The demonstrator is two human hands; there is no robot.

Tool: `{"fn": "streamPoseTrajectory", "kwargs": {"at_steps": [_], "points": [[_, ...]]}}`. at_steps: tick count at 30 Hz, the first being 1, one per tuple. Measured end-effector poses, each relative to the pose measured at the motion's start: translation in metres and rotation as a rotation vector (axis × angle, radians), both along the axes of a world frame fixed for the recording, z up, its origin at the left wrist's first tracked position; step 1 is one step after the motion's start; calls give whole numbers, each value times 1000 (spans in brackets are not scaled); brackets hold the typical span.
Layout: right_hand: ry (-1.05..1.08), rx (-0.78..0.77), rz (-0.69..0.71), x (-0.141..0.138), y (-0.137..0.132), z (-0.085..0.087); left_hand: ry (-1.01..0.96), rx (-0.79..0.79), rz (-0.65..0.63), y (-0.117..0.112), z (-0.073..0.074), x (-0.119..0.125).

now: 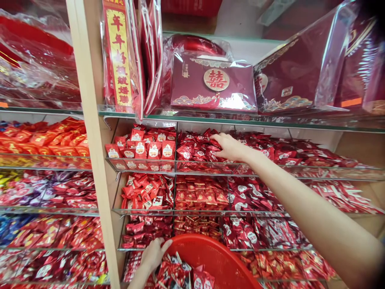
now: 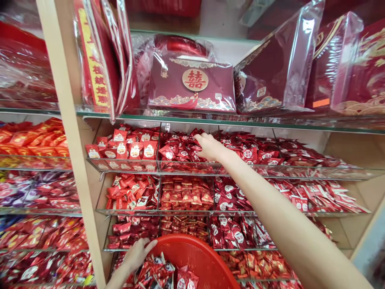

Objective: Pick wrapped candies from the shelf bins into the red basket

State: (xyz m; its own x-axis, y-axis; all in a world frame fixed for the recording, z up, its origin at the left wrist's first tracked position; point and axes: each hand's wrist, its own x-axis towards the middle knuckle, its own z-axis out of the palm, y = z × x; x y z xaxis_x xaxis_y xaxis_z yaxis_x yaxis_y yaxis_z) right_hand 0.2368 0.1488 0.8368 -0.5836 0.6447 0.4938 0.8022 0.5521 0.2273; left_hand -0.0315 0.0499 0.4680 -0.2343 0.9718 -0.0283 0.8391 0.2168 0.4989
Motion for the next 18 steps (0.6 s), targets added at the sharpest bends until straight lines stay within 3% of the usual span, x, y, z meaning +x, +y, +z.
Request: {"fn": "streamPoseTrajectory", "kwargs": {"at_steps": [10, 18], "points": [[-89, -80, -219, -18, -1, -3, 28, 4, -12, 1, -2, -1], [-69, -32, -118, -8, 0, 1, 22, 6, -10, 1, -3, -1]]}}
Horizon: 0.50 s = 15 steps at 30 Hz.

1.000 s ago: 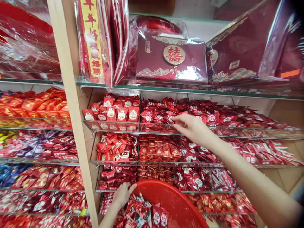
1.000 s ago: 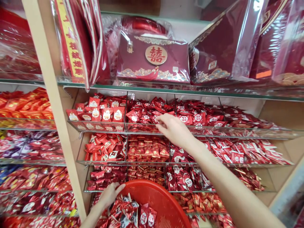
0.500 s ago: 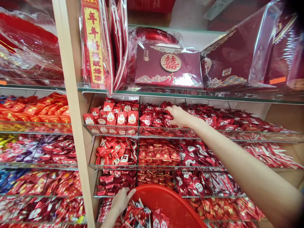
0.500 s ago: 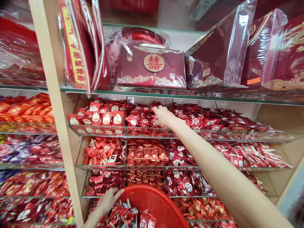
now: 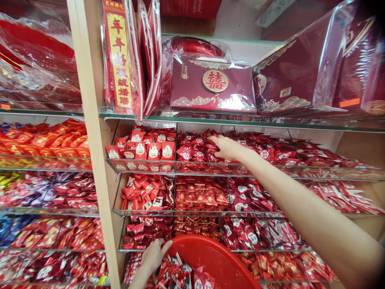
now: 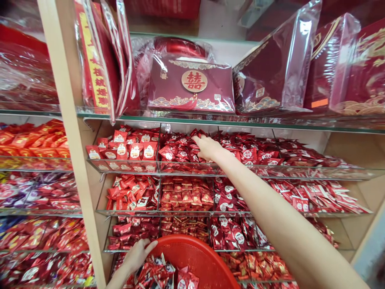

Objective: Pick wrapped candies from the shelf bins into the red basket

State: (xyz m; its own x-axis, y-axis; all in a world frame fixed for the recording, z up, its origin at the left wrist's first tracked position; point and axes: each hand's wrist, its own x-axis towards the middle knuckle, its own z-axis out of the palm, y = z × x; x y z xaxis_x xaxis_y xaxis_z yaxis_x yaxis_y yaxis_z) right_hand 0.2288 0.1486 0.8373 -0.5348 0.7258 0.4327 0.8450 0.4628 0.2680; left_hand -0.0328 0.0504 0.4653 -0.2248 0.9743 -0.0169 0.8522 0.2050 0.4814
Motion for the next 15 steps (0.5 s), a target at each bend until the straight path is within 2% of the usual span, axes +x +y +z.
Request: {"fn": "streamPoseTrajectory", "kwargs": {"at_steps": [5, 15], "points": [[-17, 107, 41, 2, -11, -1, 17, -10, -2, -1, 2, 1], [-44, 224, -82, -16, -10, -10, 17, -12, 20, 1, -2, -1]]}}
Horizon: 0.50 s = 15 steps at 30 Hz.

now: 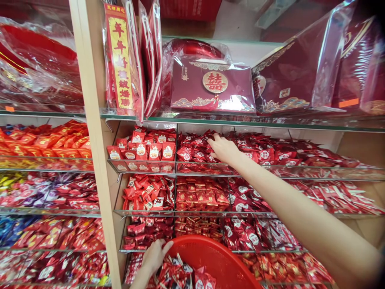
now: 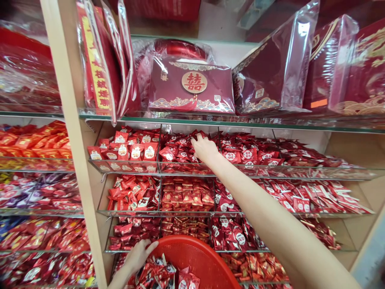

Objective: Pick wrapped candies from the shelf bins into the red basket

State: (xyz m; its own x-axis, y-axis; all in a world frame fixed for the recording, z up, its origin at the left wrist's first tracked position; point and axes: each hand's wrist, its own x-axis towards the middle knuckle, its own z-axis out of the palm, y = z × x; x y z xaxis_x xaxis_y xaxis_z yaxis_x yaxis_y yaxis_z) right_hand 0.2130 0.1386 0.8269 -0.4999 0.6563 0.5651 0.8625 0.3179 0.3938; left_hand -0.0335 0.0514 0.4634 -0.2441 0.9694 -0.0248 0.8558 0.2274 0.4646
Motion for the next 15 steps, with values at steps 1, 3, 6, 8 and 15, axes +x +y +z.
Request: {"fn": "streamPoseTrajectory", "kwargs": {"at_steps": [1, 3, 6, 8, 15], "points": [[1, 2, -4, -1, 1, 0, -2, 0, 0, 0, 0, 0], [5, 10, 2, -2, 5, 2, -10, 1, -2, 0, -1, 0], [20, 4, 28, 1, 10, 6, -12, 2, -5, -1, 0, 0], [34, -26, 42, 6, 13, 10, -7, -2, -4, -1, 0, 0], [148, -49, 127, 18, 17, 21, 3, 3, 0, 0, -3, -1]]}}
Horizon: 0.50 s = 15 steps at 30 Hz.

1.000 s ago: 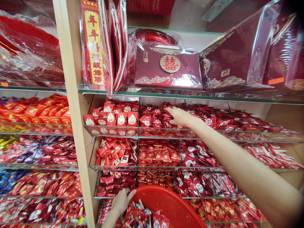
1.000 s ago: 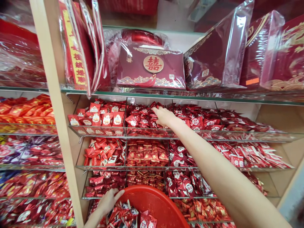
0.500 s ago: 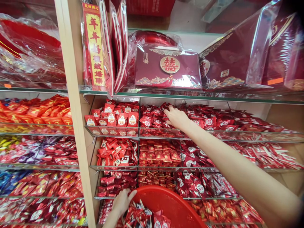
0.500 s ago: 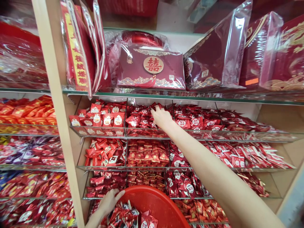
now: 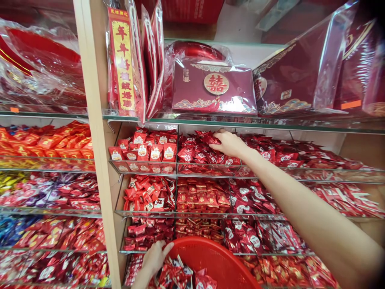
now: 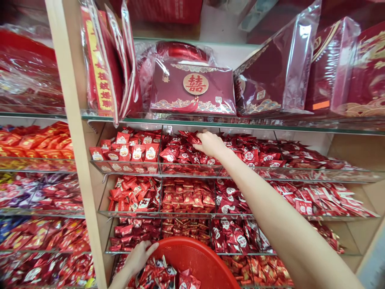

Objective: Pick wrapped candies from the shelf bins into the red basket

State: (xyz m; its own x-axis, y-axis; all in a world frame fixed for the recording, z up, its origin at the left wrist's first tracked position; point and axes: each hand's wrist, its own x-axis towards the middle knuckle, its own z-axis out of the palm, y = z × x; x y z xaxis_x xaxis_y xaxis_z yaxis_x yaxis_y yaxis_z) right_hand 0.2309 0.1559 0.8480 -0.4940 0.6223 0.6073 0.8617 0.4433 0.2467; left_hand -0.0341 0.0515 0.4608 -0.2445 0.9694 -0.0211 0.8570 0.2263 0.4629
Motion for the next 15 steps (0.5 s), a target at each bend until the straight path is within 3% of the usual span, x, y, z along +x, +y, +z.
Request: {"fn": "streamPoseTrajectory", "kwargs": {"at_steps": [15], "points": [[102, 28, 138, 8, -8, 1, -11, 5, -5, -3, 2, 1]]}}
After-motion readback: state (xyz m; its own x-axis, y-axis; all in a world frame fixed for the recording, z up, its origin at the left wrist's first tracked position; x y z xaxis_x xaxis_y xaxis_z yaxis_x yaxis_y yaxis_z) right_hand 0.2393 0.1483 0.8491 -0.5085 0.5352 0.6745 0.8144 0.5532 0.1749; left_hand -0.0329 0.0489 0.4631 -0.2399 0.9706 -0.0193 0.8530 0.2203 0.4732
